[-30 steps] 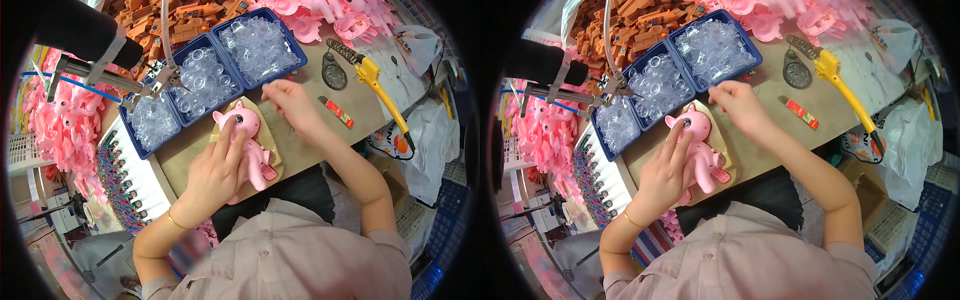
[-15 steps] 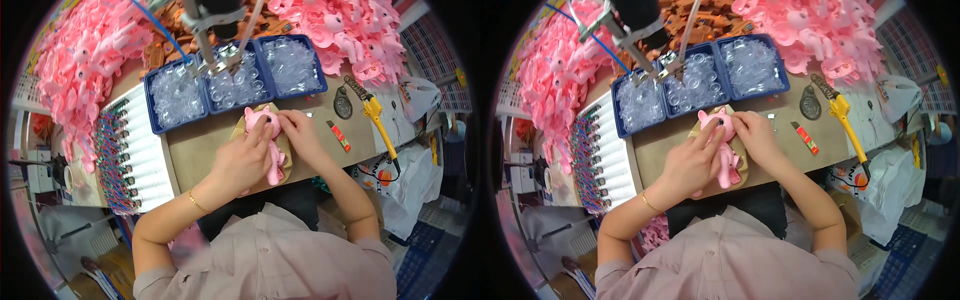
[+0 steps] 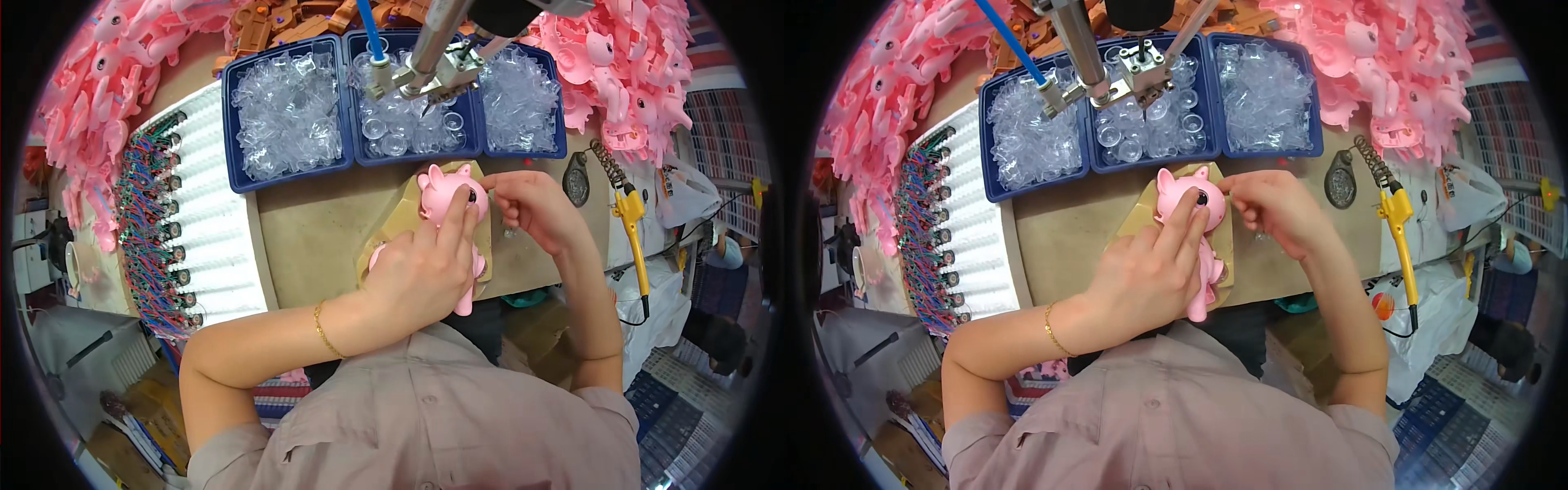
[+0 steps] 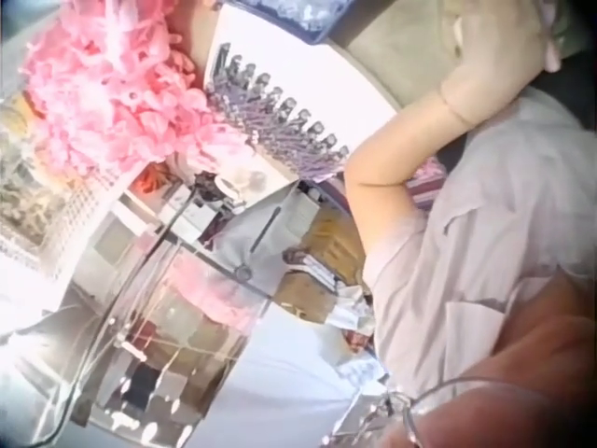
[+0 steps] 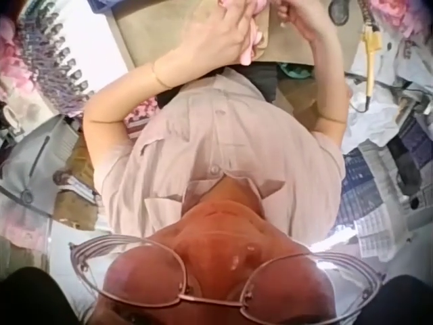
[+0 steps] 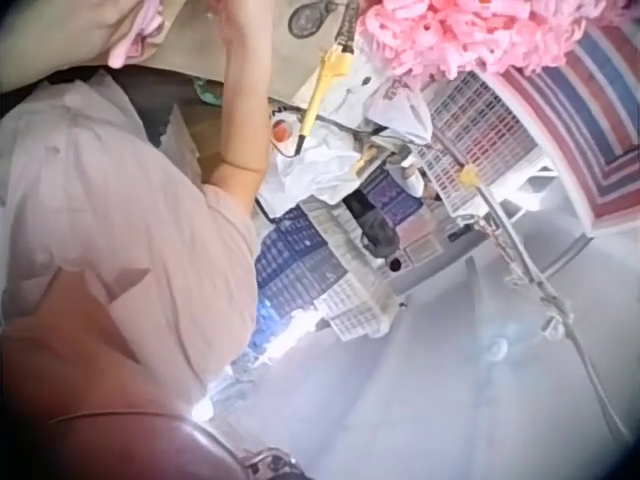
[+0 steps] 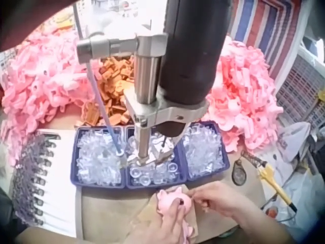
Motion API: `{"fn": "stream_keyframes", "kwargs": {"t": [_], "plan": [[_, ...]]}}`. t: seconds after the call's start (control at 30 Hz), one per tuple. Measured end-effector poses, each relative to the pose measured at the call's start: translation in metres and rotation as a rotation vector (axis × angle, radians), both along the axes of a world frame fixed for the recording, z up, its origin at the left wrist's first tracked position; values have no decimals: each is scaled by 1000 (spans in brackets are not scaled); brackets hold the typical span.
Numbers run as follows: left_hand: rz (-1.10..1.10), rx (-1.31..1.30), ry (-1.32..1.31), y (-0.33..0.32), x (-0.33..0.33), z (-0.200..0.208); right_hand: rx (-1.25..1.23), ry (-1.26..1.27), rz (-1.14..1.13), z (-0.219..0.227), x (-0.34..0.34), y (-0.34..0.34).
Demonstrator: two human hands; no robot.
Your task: Assembling a pink toy unicorn using a soldering iron and an air-powered screwdriver at a factory workbench.
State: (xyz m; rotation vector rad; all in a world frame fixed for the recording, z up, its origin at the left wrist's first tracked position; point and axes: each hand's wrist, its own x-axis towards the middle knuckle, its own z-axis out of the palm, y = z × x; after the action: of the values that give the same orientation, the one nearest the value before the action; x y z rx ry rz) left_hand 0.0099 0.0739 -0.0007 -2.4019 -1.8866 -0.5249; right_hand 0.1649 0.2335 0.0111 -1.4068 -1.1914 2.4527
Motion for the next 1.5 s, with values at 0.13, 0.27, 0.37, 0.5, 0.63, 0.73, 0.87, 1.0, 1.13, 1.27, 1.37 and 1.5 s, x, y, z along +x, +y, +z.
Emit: {"fn": "stream_keyframes", "kwargs": {"t": [0.13, 0.27, 0.37, 0.5, 0.63, 0.73, 0.87, 1.0, 1.13, 1.27, 1.37, 1.5], "plan": [[-3, 31, -55, 2, -3, -3, 524, -127, 129, -7, -4, -26], [2, 22, -73, 2, -2, -2, 313, -2, -4, 0, -1, -25], [-10, 55, -111, 3, -2, -3, -14, 154, -114, -10, 8, -14], [-15, 12, -136, 4, 0, 2, -100, 257, -96, -12, 7, -12], [-48, 19, -92, 2, -4, 4, 472, -49, 117, -7, -11, -22], [-41, 30, -21, -5, -1, 7, 891, -66, 42, -8, -29, -25], [-40, 39, -264, -12, -6, -2, 1219, -116, 179, -1, -58, -30], [0, 126, -274, -15, -4, -10, 1069, -196, 351, -4, -72, -22], [37, 75, -246, -14, -6, -9, 1021, -208, 388, -5, -76, -20], [27, 72, -249, -12, -6, -9, 1100, -162, 410, -11, -75, -15], [18, 57, -221, -11, -6, -6, 1183, -186, 452, -11, -74, -16], [-5, 68, -220, -10, -6, -5, 918, -22, -9, -28, -58, -19]]}}
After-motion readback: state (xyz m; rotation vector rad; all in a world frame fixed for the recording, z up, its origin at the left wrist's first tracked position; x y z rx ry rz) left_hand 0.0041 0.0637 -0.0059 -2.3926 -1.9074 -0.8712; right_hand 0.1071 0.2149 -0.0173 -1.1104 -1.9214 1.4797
